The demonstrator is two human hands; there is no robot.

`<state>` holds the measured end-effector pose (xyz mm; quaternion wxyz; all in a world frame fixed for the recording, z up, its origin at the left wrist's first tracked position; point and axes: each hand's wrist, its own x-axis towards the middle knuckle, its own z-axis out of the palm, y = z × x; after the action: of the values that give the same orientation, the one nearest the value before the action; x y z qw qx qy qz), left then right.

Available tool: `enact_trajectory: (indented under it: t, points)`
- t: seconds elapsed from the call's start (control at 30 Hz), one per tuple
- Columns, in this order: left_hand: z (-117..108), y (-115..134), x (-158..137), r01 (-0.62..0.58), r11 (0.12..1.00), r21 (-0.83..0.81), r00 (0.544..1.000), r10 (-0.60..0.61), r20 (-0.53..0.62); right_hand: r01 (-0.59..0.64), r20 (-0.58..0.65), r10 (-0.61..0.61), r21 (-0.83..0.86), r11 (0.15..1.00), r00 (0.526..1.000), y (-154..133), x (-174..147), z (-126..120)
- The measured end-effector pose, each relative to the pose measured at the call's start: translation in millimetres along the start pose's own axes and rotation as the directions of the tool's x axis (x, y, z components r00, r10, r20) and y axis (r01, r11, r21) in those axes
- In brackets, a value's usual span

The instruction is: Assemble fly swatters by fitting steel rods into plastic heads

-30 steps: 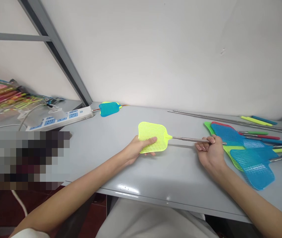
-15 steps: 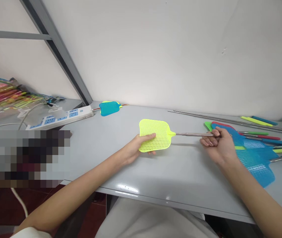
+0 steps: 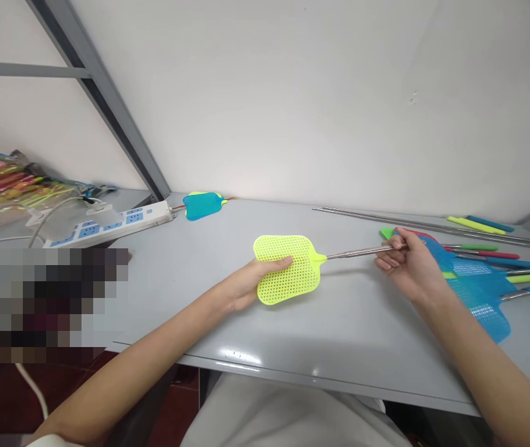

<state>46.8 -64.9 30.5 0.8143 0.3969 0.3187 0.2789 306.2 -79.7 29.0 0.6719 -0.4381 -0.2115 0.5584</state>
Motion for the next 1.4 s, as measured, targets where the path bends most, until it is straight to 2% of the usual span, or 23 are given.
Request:
enact_trajectory:
  t: [0.1, 0.2, 0.3, 0.4, 0.57, 0.67, 0.83, 1.2, 1.4]
  points:
    - [-0.9, -3.5, 2.1, -0.068, 0.998, 0.002, 0.996, 0.068, -0.05, 0.07, 0.022, -0.073, 0.098, 0.993, 0.997, -2.0, 0.2, 2.5]
    - [1.1, -8.5, 3.9, -0.087, 0.996, -0.02, 0.994, 0.086, -0.065, 0.064, 0.046, -0.082, 0.315, 0.947, 0.996, -1.4, 1.3, 2.5]
    - [6.7, -17.5, 5.6, -0.098, 0.995, -0.026, 0.995, 0.097, -0.034, -0.014, 0.044, -0.009, 0.501, 0.865, 0.999, 3.4, 3.0, -3.5]
    - [12.0, -29.4, 8.4, -0.109, 0.994, -0.016, 0.994, 0.109, -0.001, -0.07, -0.014, 0.094, 0.575, 0.815, 0.995, 12.0, 3.5, -10.6]
    - [13.0, -41.5, 13.0, -0.104, 0.995, 0.0, 0.993, 0.104, -0.058, -0.008, -0.122, 0.102, 0.601, 0.799, 0.987, 24.6, 1.7, -11.7]
    - [12.9, -42.2, 13.7, -0.097, 0.995, 0.012, 0.989, 0.098, -0.111, 0.011, -0.117, 0.073, 0.597, 0.802, 0.99, 26.8, 1.2, -9.9]
    - [14.6, -41.4, 13.8, -0.077, 0.997, 0.018, 0.988, 0.079, -0.133, 0.021, -0.105, 0.047, 0.571, 0.821, 0.993, 27.6, 0.1, -8.6]
    - [16.3, -39.5, 14.4, -0.054, 0.998, 0.027, 0.99, 0.057, -0.126, 0.029, -0.109, 0.042, 0.577, 0.816, 0.993, 35.1, -3.2, -5.7]
    - [14.8, -38.4, 15.7, -0.002, 0.999, -0.032, 0.994, -0.001, -0.112, 0.067, -0.098, -0.016, 0.541, 0.839, 0.995, 32.1, -7.9, -3.2]
